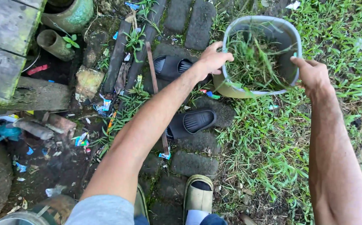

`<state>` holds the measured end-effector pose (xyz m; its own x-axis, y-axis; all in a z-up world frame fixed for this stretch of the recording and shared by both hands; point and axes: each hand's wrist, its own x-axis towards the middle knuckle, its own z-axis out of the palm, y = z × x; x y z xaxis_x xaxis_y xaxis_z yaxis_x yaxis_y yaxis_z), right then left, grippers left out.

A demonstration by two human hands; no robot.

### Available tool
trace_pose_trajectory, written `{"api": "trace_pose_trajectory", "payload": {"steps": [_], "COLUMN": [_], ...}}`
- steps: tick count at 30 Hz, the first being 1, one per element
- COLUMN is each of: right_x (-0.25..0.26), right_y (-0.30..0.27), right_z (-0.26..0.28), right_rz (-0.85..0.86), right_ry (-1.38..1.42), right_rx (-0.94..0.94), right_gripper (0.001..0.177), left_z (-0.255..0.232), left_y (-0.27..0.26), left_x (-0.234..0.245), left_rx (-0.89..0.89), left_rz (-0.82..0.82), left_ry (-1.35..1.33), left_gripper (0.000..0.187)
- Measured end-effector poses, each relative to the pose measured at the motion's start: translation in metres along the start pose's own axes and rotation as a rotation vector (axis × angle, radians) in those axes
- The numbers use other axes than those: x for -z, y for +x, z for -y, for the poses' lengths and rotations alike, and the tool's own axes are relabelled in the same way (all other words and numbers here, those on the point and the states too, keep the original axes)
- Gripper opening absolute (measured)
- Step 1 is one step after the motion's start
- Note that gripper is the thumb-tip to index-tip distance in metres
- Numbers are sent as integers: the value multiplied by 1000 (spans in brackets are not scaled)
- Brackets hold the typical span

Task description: Manually pull weeds and grass from between paving stones and around an outdoor drain area, placing the debris into a small bucket.

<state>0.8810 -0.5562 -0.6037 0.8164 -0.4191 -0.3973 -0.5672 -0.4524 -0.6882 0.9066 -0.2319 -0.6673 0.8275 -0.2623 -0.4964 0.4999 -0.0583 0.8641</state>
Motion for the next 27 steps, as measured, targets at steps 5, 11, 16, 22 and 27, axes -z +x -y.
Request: {"api": "trace_pose_trajectory", "payload": {"steps": [5, 11, 16, 22, 27], "right_x": [5, -64, -174, -265, -278], "right_y": [18, -123, -208, -182, -158], "right_z": [-30, 59, 59, -34, -65], "right_rz": [-110, -413, 237, 788, 655], "right_ry": [-177, -676, -680, -1111, -843], "right_rx": [179, 1187, 939, 718, 1019], "right_gripper": [66, 27, 23, 59, 41], "left_z": [16, 57, 122, 177, 184], "left_y": [-11, -87, -131, -138, -133], "left_x": [15, 86, 134, 138, 139], "left_rx": [-150, -357, -147, -98, -64], "left_rz": [-104, -237, -144, -26, -81], "left_ry": [320, 910, 1200, 1205, 1222], "left_gripper": [84, 51, 32, 45, 33]}}
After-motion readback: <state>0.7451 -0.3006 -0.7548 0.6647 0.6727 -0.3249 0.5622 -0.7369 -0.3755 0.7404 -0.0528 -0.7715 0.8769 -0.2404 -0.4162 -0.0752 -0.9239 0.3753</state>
